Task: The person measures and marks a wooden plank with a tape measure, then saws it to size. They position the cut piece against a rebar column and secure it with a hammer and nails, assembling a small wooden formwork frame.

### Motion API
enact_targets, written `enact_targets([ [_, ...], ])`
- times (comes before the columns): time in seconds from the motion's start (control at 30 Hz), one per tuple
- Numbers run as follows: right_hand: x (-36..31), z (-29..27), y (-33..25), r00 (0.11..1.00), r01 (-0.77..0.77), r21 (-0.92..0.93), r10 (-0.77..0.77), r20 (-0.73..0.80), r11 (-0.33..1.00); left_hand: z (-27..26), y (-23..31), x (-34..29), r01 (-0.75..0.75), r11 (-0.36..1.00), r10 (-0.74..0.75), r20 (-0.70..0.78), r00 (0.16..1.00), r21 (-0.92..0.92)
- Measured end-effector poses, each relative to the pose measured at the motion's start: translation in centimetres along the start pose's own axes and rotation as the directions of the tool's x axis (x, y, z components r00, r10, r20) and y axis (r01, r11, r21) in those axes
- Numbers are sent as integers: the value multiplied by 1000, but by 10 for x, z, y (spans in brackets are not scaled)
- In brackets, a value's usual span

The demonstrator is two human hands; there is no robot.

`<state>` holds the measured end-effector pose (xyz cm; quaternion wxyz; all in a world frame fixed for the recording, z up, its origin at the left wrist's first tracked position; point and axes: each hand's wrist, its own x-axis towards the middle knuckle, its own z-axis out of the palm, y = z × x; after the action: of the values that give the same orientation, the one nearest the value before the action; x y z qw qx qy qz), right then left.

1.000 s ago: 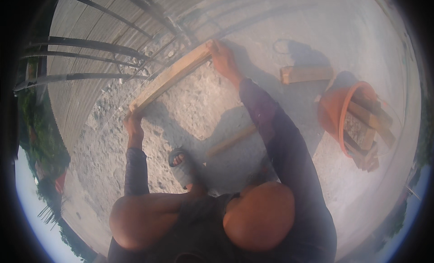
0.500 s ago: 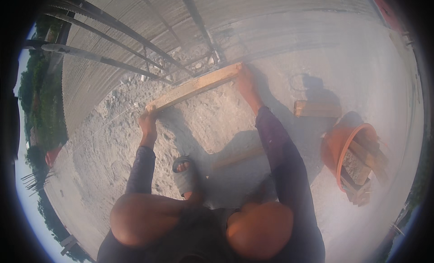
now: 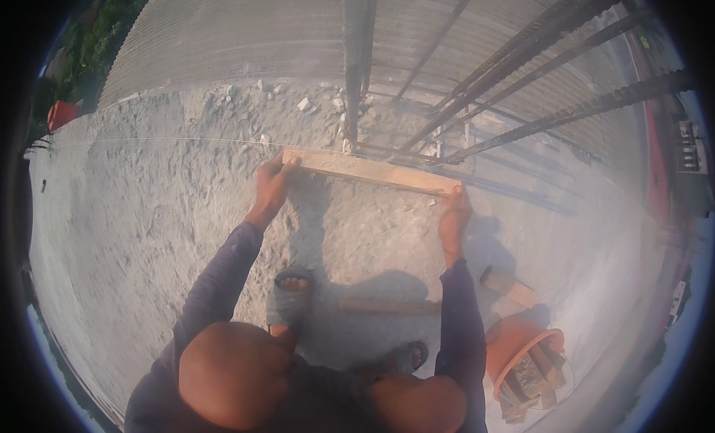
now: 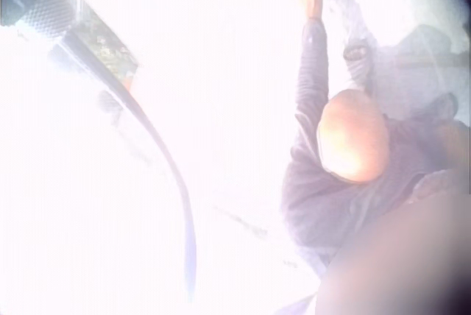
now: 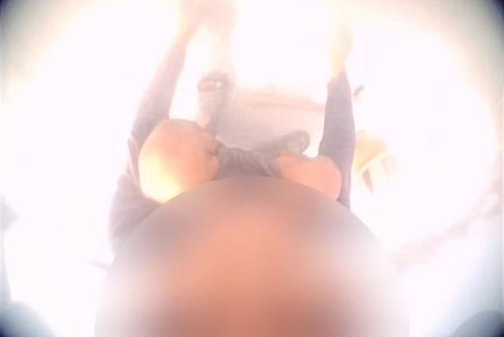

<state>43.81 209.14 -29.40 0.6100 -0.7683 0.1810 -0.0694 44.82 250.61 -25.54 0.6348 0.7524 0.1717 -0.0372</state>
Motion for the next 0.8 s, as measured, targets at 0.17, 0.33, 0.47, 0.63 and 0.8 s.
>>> enact_targets([
  [0.17, 7, -1, 14, 995, -51, -8, 50, -86, 999, 0, -7, 3, -89, 993, 92, -46, 995, 75],
  [0.33, 15, -7, 41, 994, -41, -6, 40, -104, 999, 0, -4, 3, -36, 996, 38, -23, 999, 76],
  [0.47, 17, -8, 47, 992, -7, -69, -2, -124, 998, 0, -4, 4, -28, 997, 31, -46, 998, 67],
  [0.63, 11, -4, 24, 997, 65, 15, -65, -42, 998, 3, -23, 5, -47, 995, 52, -46, 998, 90],
  [0.8, 5, 3, 2, 997, 78, 55, -78, -6, 995, 4, -27, 7, -35, 999, 37, -29, 999, 41],
])
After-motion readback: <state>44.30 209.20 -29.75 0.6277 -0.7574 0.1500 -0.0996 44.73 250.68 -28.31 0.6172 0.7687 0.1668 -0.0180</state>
